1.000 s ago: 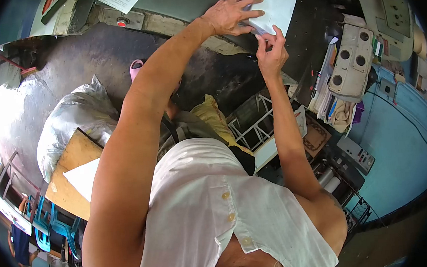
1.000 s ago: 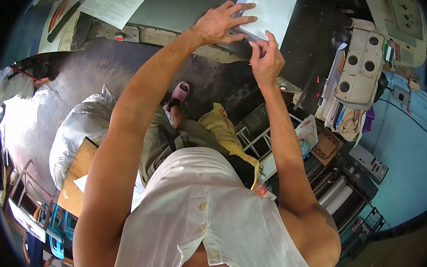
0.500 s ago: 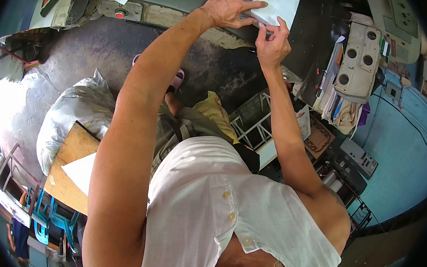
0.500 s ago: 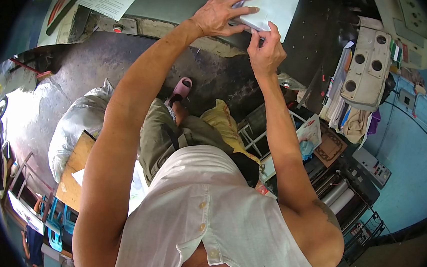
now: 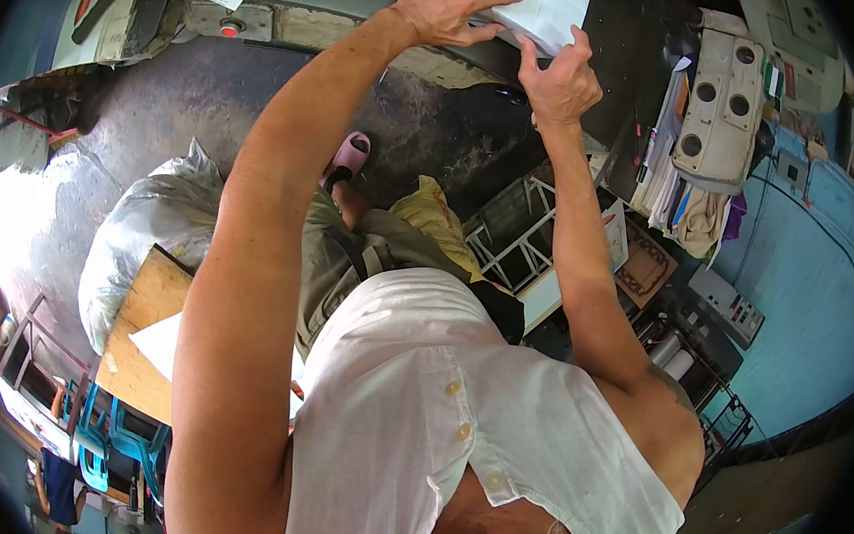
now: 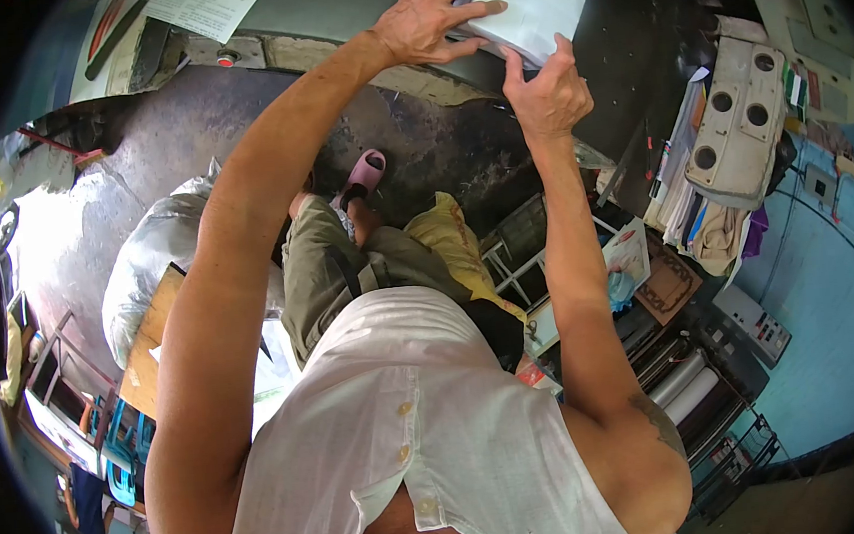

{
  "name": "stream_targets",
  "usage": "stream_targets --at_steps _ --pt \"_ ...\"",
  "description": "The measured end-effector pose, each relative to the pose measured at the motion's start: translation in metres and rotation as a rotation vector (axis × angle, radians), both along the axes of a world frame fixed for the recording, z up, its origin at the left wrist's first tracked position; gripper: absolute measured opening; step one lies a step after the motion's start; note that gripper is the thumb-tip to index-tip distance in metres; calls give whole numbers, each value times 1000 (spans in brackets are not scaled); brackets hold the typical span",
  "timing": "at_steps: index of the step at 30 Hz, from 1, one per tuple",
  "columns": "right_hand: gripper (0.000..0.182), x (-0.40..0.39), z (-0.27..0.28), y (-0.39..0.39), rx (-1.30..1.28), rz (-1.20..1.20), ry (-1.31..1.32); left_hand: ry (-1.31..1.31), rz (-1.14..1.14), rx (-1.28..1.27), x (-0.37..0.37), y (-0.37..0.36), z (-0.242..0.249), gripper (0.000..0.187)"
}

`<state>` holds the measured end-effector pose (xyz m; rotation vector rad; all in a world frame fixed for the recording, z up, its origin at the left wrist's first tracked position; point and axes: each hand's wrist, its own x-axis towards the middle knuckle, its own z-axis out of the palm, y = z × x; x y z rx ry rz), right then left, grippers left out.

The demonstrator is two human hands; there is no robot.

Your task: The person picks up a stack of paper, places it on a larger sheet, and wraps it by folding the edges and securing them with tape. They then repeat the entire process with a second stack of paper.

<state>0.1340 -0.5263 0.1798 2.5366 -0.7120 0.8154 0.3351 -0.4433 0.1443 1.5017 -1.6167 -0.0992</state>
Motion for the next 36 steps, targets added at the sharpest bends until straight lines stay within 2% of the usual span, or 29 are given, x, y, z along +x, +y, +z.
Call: stream_targets --at_steps 3,5,6,9,12,15,18,19,20,21,23,25,28,30,32,34,36 --pt "57 -23 -9 -13 -3 29 20 -82 -52 73 7 10 19 44" --pt "56 -37 -17 -17 112 15 3 -155 -5 33 1 -3 -15 51" --pt "56 -39 -16 -16 170 8 -5 -192 18 14 0 -4 -15 55" --pt "55 -40 -11 -11 241 35 -26 -197 29 90 -3 -1 -13 57" --pt "55 -36 -4 3 359 3 -94 -209 68 -8 -5 -7 -19 57" --pt "53 -32 0 15 521 -75 -217 -152 77 1 -11 -9 -19 56" --pt "46 -22 19 24 634 -33 -353 -149 44 -84 -10 -10 -27 57" --pt "39 -14 27 25 626 1 -368 -198 49 59 -11 -9 -23 57" --pt "32 -2 41 25 638 45 -372 -228 66 118 -13 -6 -15 57" --pt "26 18 53 25 650 89 -373 -253 15 238 -9 -1 4 48" --pt "18 68 96 30 778 175 -380 -171 -96 260 -6 -4 -7 46" --pt "18 125 145 39 879 326 -421 -475 -13 227 -3 6 -8 53" --pt "15 213 194 37 1156 559 -511 -343 34 146 13 52 26 73" --pt "18 274 227 39 1358 642 -560 -294 5 111 32 87 33 71" --pt "24 334 255 38 1505 603 -545 -268 -3 88 58 123 41 67" --pt "38 394 262 17 1621 535 -455 -263 17 80 87 157 58 62" --pt "37 447 266 5 1612 427 -354 -270 143 32 121 173 84 57"
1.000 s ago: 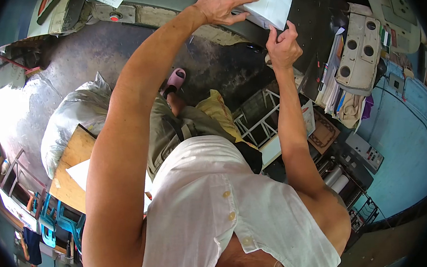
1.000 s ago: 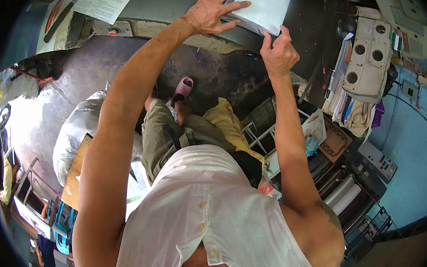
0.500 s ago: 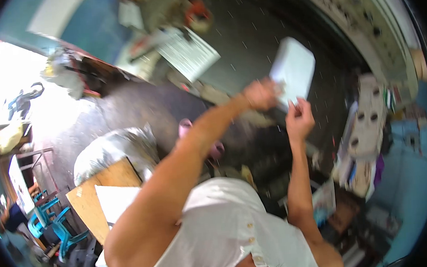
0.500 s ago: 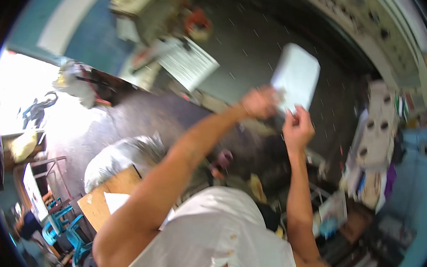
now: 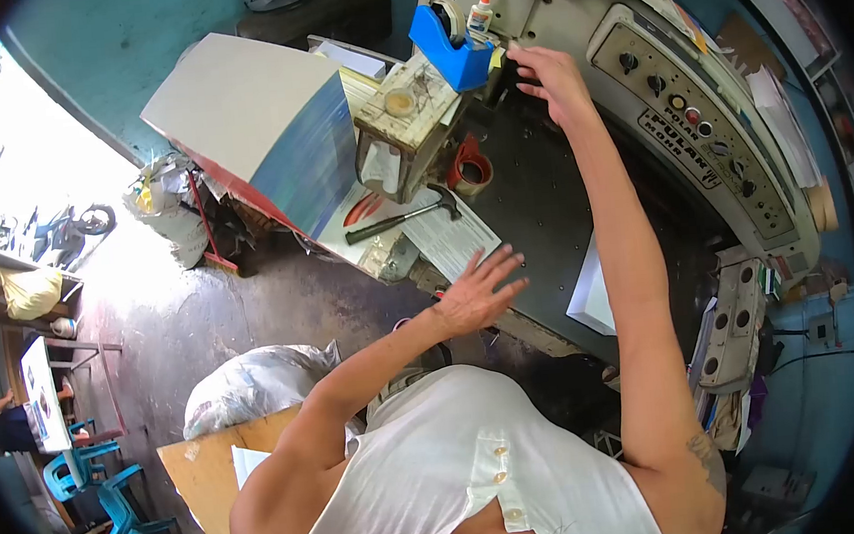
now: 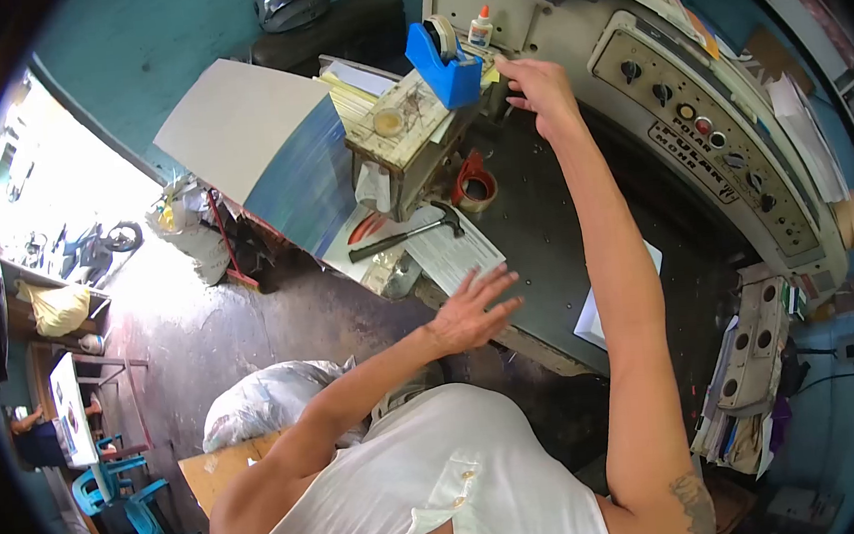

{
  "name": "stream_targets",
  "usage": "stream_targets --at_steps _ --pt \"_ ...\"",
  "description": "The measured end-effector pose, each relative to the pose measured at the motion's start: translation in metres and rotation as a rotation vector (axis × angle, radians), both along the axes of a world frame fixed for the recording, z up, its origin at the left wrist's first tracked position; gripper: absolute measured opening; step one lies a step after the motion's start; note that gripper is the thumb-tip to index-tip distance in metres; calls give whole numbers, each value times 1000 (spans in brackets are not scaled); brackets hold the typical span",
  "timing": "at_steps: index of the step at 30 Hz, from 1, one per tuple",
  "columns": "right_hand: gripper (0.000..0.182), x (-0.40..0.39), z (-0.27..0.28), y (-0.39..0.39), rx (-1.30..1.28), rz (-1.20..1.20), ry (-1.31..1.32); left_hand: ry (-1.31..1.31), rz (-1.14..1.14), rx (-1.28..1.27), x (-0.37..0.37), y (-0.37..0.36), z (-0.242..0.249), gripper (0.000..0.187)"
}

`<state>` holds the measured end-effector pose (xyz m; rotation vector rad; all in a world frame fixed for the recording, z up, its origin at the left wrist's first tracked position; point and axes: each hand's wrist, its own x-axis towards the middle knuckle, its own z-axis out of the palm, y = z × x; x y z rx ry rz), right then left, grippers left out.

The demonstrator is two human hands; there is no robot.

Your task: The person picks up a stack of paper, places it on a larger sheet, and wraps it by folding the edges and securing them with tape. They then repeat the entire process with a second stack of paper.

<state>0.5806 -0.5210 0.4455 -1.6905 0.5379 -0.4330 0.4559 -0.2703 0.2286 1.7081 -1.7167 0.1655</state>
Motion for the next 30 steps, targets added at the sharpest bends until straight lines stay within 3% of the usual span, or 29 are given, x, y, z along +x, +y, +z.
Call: stream_targets --at_steps 5,9,15,20,23,25,26,28,29,30 --pt "24 66 4 -12 95 49 252 -83 368 -335 98 -17 96 45" --pt "21 78 8 -20 128 68 316 -28 647 -387 166 -43 159 48" --pt "15 63 30 -5 21 12 239 -15 753 -49 221 -83 173 34" --pt "13 29 27 5 -11 -28 249 -56 761 -6 224 -87 174 27" --pt "21 43 -41 8 -148 -161 366 -82 771 -24 229 -89 172 28" --pt "28 38 -67 19 -388 -206 467 -112 791 -31 236 -85 175 28" --pt "31 13 -83 17 -307 -165 351 -125 776 -15 233 -85 174 29" --pt "19 -39 -85 16 -261 -132 97 -200 806 158 234 -86 175 37" --pt "14 -74 -78 22 -266 -187 -21 -235 795 135 232 -83 172 42" --pt "11 -120 -82 23 -296 -211 -34 -260 779 -45 228 -79 171 41"
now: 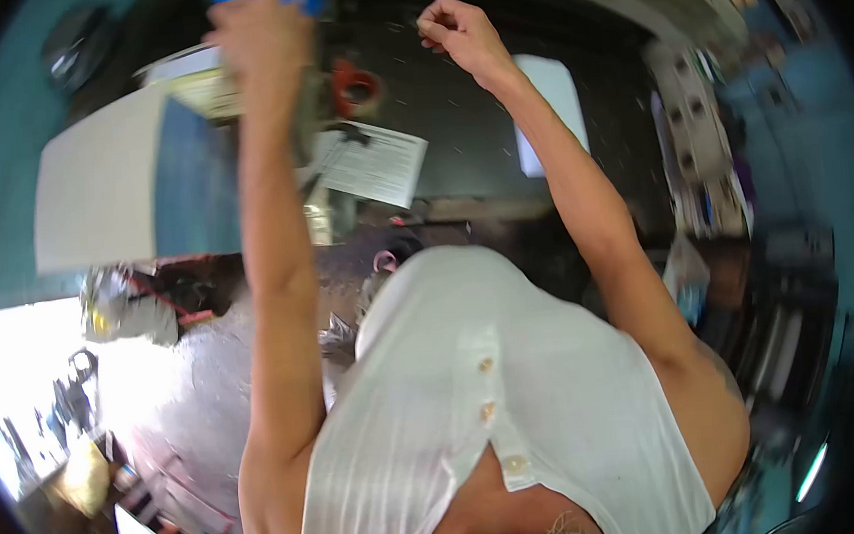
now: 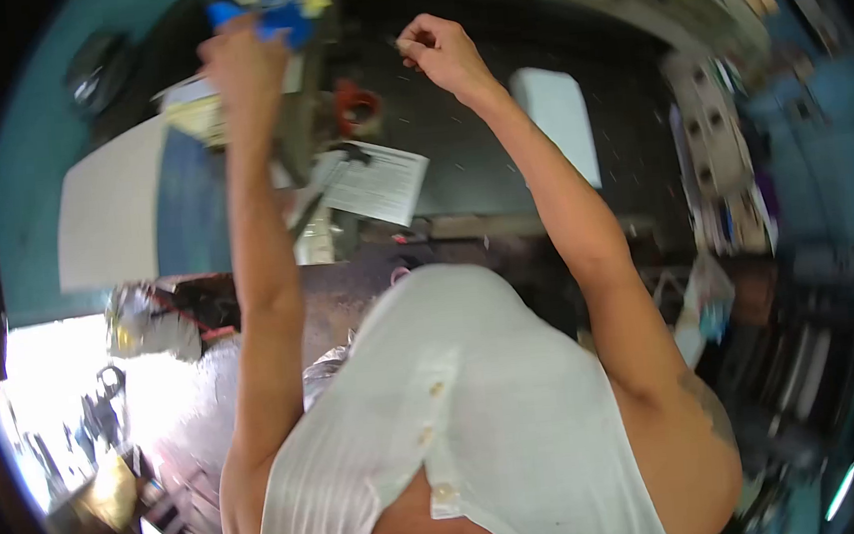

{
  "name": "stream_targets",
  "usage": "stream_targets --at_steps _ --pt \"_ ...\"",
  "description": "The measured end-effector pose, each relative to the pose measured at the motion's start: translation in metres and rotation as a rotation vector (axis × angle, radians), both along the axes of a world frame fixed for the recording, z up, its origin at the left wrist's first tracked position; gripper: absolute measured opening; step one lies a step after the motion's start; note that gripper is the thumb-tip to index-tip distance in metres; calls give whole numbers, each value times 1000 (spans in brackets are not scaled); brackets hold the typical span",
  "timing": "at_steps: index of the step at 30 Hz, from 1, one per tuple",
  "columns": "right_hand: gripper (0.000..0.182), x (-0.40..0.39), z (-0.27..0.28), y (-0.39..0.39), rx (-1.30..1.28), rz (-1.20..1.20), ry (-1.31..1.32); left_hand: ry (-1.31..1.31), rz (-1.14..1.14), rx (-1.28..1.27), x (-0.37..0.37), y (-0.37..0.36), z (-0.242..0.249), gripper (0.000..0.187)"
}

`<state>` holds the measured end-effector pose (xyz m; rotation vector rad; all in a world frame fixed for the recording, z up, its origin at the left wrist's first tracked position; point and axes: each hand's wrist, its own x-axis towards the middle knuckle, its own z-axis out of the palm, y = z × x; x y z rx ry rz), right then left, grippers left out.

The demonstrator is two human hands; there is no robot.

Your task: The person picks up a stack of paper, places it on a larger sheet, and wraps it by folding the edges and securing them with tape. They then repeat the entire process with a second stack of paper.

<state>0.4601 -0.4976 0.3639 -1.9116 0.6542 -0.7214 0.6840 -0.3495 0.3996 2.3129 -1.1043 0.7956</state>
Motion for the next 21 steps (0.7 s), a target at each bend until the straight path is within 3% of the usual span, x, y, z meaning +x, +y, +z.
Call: stream_targets --at_steps 3,4,6,8,9,12,15,21 --pt "4 -120 -24 10 -156 -101 -54 -199 -175 -294 -45 10 -4 37" --pt "4 -162 -43 17 -61 -215 -45 -179 -315 -276 -66 5 -11 37" --pt "14 -242 -92 27 -61 -421 -40 -143 -576 -218 -115 -2 -42 38" --pt "43 -317 -128 36 -87 -456 -15 -12 -780 -39 -180 -15 -74 48" --pt "48 -337 -137 41 -47 -511 -8 31 -822 54 -214 -22 -87 50" --pt "65 -376 -173 44 34 -618 -34 116 -1058 228 -296 -61 -127 76" --pt "67 -374 -198 38 -5 -650 -66 93 -1117 378 -357 -98 -150 89" --pt "74 -357 -229 16 -34 -615 -127 220 -966 610 -399 -122 -195 104"
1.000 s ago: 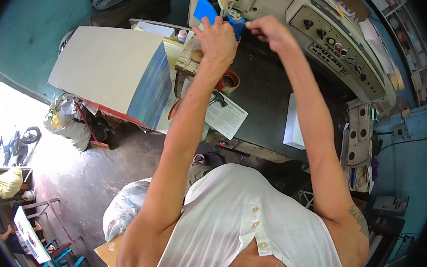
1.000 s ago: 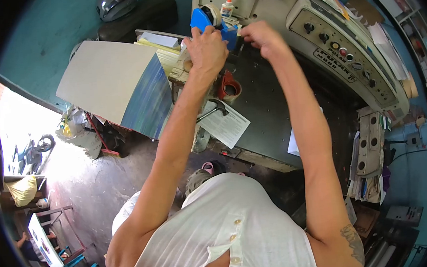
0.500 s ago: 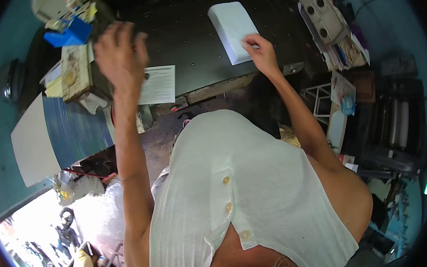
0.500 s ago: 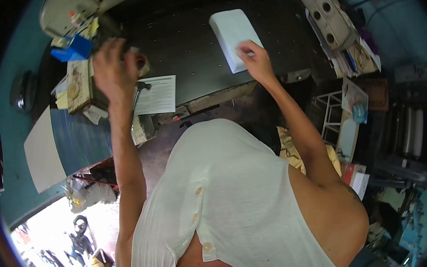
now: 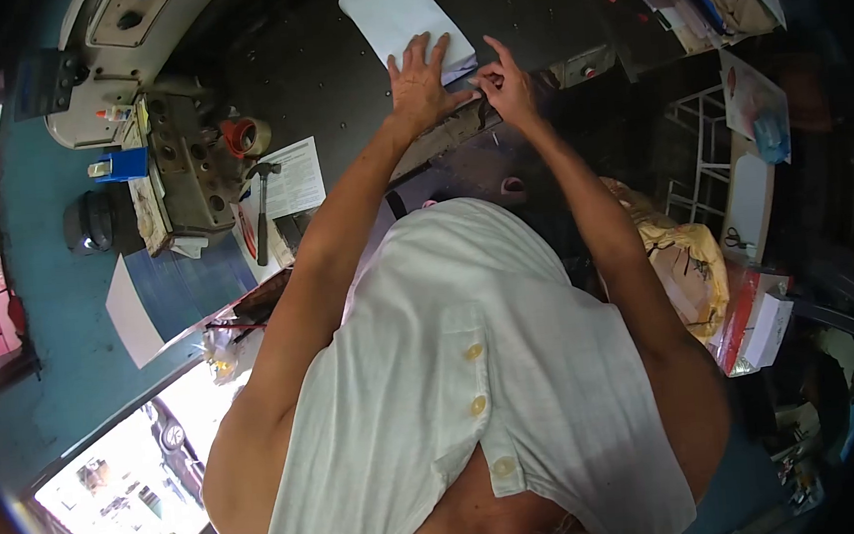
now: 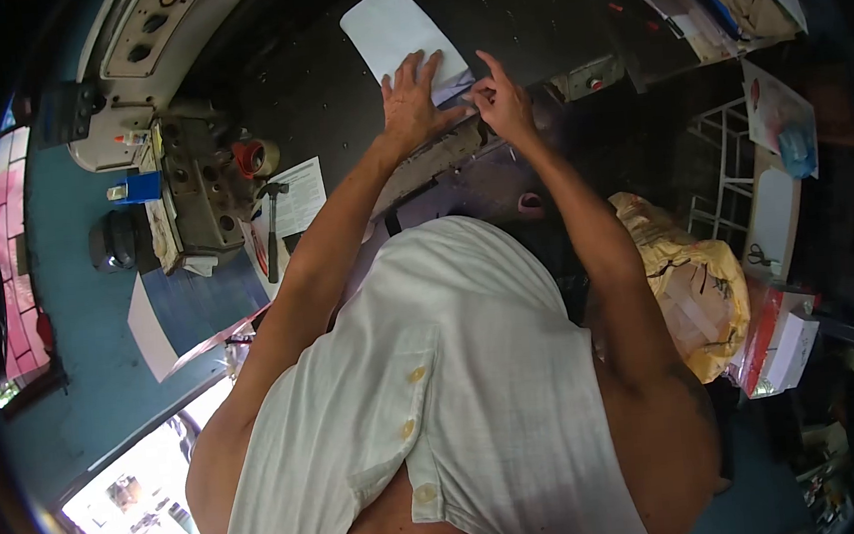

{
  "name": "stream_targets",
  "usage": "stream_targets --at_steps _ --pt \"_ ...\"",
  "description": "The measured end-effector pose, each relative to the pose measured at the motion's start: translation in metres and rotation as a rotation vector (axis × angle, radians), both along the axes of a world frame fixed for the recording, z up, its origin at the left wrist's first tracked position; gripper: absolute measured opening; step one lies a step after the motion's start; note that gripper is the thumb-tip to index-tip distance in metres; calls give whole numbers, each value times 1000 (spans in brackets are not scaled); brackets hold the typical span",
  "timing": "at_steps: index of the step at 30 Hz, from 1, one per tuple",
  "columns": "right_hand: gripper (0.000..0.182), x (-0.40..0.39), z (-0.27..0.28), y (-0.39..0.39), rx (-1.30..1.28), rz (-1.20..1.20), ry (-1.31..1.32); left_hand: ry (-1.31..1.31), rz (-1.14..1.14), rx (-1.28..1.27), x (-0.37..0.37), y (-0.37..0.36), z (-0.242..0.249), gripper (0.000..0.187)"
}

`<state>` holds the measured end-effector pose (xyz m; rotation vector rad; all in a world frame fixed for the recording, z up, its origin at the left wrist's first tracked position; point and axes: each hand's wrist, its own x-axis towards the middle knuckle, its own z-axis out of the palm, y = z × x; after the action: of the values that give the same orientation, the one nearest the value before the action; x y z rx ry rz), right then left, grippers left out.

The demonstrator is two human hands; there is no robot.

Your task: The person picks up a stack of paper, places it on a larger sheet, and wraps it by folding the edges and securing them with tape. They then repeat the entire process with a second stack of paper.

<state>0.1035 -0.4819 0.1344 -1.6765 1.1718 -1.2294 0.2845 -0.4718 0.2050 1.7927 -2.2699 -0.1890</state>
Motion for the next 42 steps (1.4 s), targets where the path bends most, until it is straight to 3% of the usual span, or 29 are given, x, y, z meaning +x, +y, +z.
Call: stream_targets --at_steps 17,42 --pt "67 7 -16 -21 -137 33 -28 1 43 -129 0 1 -21 71" --pt "56 5 -22 -29 -338 -37 142 -89 75 -224 -2 -6 -25 58"
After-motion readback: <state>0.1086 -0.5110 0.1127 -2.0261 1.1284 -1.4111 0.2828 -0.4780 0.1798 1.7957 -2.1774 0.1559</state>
